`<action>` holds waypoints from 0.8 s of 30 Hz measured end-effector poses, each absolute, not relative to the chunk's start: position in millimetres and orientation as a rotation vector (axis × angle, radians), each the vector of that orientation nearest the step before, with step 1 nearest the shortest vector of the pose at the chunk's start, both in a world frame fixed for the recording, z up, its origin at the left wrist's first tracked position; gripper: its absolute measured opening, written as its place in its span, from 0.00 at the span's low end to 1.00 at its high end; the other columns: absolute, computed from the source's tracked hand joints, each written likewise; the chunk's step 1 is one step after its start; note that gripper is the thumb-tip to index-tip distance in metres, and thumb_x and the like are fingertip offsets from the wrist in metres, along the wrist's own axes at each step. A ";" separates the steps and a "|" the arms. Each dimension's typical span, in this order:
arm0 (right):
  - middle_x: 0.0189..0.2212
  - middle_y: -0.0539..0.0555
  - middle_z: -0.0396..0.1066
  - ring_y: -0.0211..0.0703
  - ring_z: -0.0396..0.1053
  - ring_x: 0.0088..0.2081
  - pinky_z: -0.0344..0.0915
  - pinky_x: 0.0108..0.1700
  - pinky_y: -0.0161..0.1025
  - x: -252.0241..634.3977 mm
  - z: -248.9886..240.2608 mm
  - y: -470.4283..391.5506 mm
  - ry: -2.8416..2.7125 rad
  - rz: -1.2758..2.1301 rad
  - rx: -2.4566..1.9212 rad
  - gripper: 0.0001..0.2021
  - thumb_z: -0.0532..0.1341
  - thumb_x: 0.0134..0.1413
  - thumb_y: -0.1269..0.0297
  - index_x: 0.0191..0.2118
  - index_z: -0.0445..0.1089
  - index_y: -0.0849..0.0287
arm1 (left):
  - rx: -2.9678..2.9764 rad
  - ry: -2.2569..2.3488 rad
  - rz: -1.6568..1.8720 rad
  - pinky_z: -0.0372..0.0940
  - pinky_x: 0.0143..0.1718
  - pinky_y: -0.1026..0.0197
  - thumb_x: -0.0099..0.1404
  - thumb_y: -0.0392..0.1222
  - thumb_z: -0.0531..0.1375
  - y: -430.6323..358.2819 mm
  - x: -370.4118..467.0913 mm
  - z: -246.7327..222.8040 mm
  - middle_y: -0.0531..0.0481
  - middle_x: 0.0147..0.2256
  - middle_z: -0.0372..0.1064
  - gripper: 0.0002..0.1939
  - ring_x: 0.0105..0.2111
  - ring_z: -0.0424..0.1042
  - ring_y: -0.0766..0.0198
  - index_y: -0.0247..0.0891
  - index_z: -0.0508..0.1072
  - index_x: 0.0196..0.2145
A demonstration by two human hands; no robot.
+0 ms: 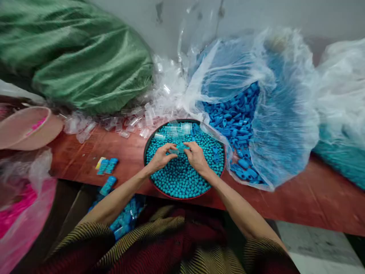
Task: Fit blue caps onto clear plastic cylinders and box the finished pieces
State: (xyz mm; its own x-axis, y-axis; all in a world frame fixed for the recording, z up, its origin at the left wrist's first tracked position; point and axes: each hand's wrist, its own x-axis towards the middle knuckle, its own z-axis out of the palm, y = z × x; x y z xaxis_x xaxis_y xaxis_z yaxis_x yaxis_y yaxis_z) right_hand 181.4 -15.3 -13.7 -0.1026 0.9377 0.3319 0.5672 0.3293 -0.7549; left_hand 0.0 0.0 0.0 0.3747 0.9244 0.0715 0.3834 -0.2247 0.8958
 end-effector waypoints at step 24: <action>0.31 0.50 0.66 0.39 0.69 0.28 0.70 0.27 0.40 171.3 7.4 -38.0 -0.880 1.363 -1.288 0.15 0.62 0.43 0.55 0.36 0.65 0.58 | 0.551 1.048 1.167 0.66 0.36 0.63 0.53 0.43 0.65 -18.8 15.0 2.1 0.51 0.32 0.72 0.17 0.32 0.73 0.66 0.37 0.60 0.34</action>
State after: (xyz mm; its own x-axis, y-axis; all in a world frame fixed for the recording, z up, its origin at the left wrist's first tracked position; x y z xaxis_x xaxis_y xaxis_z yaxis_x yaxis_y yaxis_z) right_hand 171.3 -38.0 7.4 0.0923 0.9680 -0.2332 -0.1863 -0.2133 -0.9591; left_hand 15.0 -18.8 2.1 0.0283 0.9269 -0.3742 -0.4708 0.3426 0.8130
